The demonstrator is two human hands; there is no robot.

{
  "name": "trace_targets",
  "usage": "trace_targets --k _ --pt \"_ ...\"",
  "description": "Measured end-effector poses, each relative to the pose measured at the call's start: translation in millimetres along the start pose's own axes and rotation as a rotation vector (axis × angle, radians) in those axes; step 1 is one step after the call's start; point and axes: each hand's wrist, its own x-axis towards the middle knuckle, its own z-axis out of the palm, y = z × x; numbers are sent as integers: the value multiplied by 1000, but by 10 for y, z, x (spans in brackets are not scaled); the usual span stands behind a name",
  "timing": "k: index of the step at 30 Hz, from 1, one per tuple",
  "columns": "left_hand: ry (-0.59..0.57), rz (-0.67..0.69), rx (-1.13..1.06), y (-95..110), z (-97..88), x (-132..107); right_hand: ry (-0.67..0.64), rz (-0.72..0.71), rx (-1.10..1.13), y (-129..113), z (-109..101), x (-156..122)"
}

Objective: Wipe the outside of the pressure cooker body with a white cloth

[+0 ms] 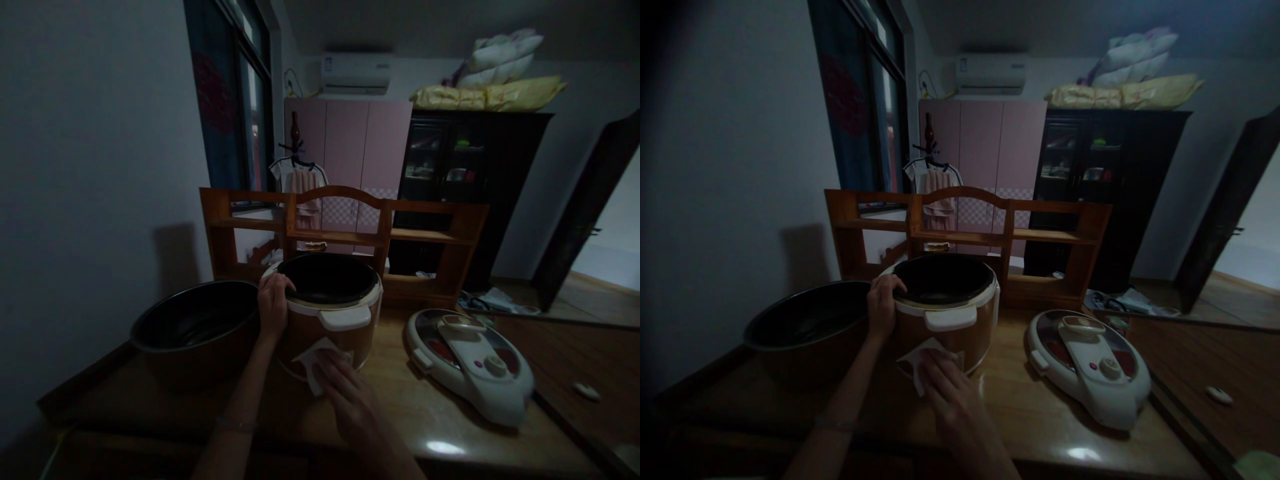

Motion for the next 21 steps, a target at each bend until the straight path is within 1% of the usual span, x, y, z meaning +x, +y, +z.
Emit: trace_targets --k 3,6,10,15,21 --pt "-2 -8 -1 8 -3 2 -5 49 -28 81 118 -19" --pt "3 -21 -5 16 -8 0 1 63 -29 127 202 -100" --pt "-2 -13 5 13 -11 -3 107 92 -47 170 255 -270" --pt "4 -9 7 4 0 -4 207 190 -13 273 195 -430" --pt "2 0 5 14 -2 -2 327 418 43 470 25 -401"
